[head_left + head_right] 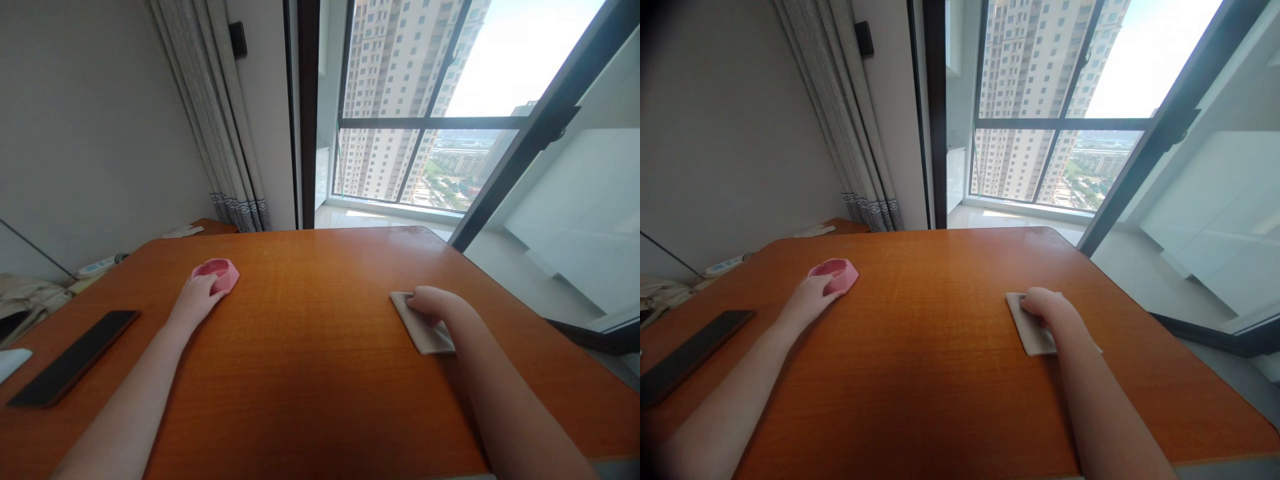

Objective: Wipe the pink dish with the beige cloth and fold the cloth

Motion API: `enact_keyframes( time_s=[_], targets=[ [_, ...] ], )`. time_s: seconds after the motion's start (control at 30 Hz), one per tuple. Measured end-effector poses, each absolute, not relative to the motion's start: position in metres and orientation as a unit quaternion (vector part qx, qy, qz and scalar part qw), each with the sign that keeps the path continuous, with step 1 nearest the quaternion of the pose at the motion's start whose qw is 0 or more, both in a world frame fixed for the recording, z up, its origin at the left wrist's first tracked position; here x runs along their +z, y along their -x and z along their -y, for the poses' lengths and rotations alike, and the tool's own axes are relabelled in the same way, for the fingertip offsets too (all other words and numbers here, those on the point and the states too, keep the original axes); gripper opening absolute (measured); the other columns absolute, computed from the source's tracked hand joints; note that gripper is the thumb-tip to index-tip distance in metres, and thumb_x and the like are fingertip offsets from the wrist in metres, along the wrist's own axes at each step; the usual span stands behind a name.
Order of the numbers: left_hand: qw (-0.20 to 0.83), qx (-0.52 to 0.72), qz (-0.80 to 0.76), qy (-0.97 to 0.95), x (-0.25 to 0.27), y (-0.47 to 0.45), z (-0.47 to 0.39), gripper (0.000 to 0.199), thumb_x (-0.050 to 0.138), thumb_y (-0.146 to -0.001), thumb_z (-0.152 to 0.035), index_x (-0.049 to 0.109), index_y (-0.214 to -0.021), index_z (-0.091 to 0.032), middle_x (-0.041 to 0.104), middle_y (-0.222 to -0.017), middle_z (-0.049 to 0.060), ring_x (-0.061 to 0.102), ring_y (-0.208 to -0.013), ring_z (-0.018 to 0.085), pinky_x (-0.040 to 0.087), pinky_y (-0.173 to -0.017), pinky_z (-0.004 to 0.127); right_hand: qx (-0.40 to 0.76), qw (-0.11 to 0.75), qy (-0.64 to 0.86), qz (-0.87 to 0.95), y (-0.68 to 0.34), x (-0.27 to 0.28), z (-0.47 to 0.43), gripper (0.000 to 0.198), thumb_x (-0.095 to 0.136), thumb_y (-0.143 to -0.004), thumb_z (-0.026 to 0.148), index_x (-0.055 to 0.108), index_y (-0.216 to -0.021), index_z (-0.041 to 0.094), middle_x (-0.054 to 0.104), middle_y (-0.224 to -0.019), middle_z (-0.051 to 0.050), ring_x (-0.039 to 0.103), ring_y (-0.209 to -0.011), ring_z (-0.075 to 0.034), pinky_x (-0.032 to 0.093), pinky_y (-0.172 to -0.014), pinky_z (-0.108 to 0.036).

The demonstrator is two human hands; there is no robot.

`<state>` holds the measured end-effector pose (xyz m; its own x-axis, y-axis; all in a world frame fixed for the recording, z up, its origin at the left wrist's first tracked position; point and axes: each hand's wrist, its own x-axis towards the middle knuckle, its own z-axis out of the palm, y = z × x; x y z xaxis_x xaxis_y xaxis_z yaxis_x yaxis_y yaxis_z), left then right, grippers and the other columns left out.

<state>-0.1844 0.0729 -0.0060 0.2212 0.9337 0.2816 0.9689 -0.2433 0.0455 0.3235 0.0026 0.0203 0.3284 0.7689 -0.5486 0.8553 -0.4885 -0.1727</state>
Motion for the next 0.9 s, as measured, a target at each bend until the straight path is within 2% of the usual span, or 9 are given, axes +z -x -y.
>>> enact_keyframes(
  time_s=[0.17, 0.27, 0.37, 0.4, 0.47, 0.53, 0.63, 0.77, 0.9],
  targets=[
    [0.047, -0.115, 0.618, 0.776, -0.006, 0.186, -0.074, 0.035, 0.050, -0.076, -0.044, 0.062, -0.093, -0.015, 0.065, -0.102, 0.014, 0.054, -0.102, 0.031, 0.041, -0.089, 0.041, -0.446, -0.015, -0.704, -0.553, -0.272, 0.024, 0.005, 0.023, 0.049, -0.085, 0.038, 0.054, -0.079, 0.016, 0.060, -0.052, -0.003, 0.061, -0.047, -0.015, 0.050, -0.049, -0.026],
    [0.052, -0.130, 0.620, 0.772, 0.002, 0.183, -0.070, 0.041, 0.052, -0.076, -0.044, 0.059, -0.103, -0.014, 0.061, -0.113, 0.016, 0.050, -0.111, 0.033, 0.034, -0.096, 0.048, -0.534, -0.125, -0.625, -0.555, -0.231, 0.014, 0.010, 0.018, 0.056, -0.082, 0.034, 0.048, -0.077, 0.019, 0.058, -0.053, 0.003, 0.060, -0.050, -0.011, 0.052, -0.054, -0.023],
    [0.091, -0.215, 0.602, 0.764, 0.015, 0.157, -0.053, 0.045, 0.048, -0.080, -0.042, 0.051, -0.117, -0.016, 0.053, -0.127, 0.013, 0.045, -0.117, 0.034, 0.022, -0.103, 0.057, -0.624, -0.289, -0.533, -0.492, -0.192, -0.001, 0.016, 0.022, 0.062, -0.077, 0.029, 0.042, -0.071, 0.020, 0.055, -0.058, 0.006, 0.060, -0.059, -0.008, 0.054, -0.064, -0.022],
    [0.091, -0.252, 0.581, 0.769, 0.018, 0.141, -0.043, 0.042, 0.044, -0.084, -0.039, 0.050, -0.118, -0.017, 0.053, -0.126, 0.011, 0.046, -0.117, 0.031, 0.021, -0.105, 0.055, -0.653, -0.333, -0.497, -0.464, -0.182, -0.005, 0.017, 0.026, 0.064, -0.075, 0.030, 0.041, -0.069, 0.021, 0.054, -0.060, 0.007, 0.060, -0.061, -0.008, 0.054, -0.067, -0.023],
    [0.047, -0.312, 0.517, 0.796, 0.019, 0.101, -0.021, 0.033, 0.037, -0.088, -0.035, 0.054, -0.110, -0.018, 0.059, -0.115, 0.009, 0.051, -0.111, 0.025, 0.033, -0.101, 0.043, -0.686, -0.413, -0.433, -0.414, -0.172, -0.011, 0.016, 0.031, 0.065, -0.072, 0.039, 0.040, -0.068, 0.021, 0.049, -0.062, 0.007, 0.058, -0.063, -0.008, 0.054, -0.067, -0.024],
    [-0.042, -0.273, 0.416, 0.866, 0.012, 0.055, 0.002, 0.032, 0.032, -0.090, -0.030, 0.057, -0.108, -0.019, 0.062, -0.110, 0.008, 0.055, -0.105, 0.020, 0.040, -0.097, 0.035, -0.663, -0.490, -0.409, -0.392, -0.175, -0.014, 0.012, 0.036, 0.061, -0.072, 0.048, 0.039, -0.069, 0.021, 0.042, -0.062, 0.007, 0.053, -0.058, -0.008, 0.052, -0.057, -0.023],
    [-0.123, -0.147, 0.299, 0.935, -0.007, 0.005, 0.027, 0.044, 0.035, -0.090, -0.033, 0.042, -0.133, -0.022, 0.045, -0.138, 0.007, 0.039, -0.128, 0.022, 0.032, -0.106, 0.036, -0.542, -0.573, -0.450, -0.419, -0.199, -0.017, -0.002, 0.036, 0.054, -0.074, 0.053, 0.037, -0.068, 0.022, 0.037, -0.061, 0.007, 0.044, -0.052, -0.007, 0.043, -0.047, -0.019],
    [-0.148, -0.062, 0.285, 0.945, -0.028, -0.002, 0.033, 0.060, 0.036, -0.089, -0.047, 0.021, -0.144, -0.028, 0.019, -0.151, 0.007, 0.015, -0.139, 0.028, 0.018, -0.111, 0.047, -0.444, -0.587, -0.519, -0.434, -0.232, -0.025, -0.020, 0.032, 0.050, -0.075, 0.050, 0.038, -0.067, 0.022, 0.040, -0.062, 0.005, 0.042, -0.053, -0.009, 0.041, -0.050, -0.021],
    [-0.141, -0.035, 0.313, 0.939, -0.028, 0.039, 0.033, 0.057, 0.033, -0.090, -0.048, 0.017, -0.143, -0.034, 0.016, -0.152, 0.003, 0.015, -0.139, 0.027, 0.017, -0.111, 0.048, -0.471, -0.580, -0.520, -0.414, -0.235, -0.035, -0.027, 0.027, 0.052, -0.072, 0.047, 0.042, -0.070, 0.021, 0.042, -0.062, 0.006, 0.043, -0.054, -0.009, 0.041, -0.053, -0.022]
  ],
)
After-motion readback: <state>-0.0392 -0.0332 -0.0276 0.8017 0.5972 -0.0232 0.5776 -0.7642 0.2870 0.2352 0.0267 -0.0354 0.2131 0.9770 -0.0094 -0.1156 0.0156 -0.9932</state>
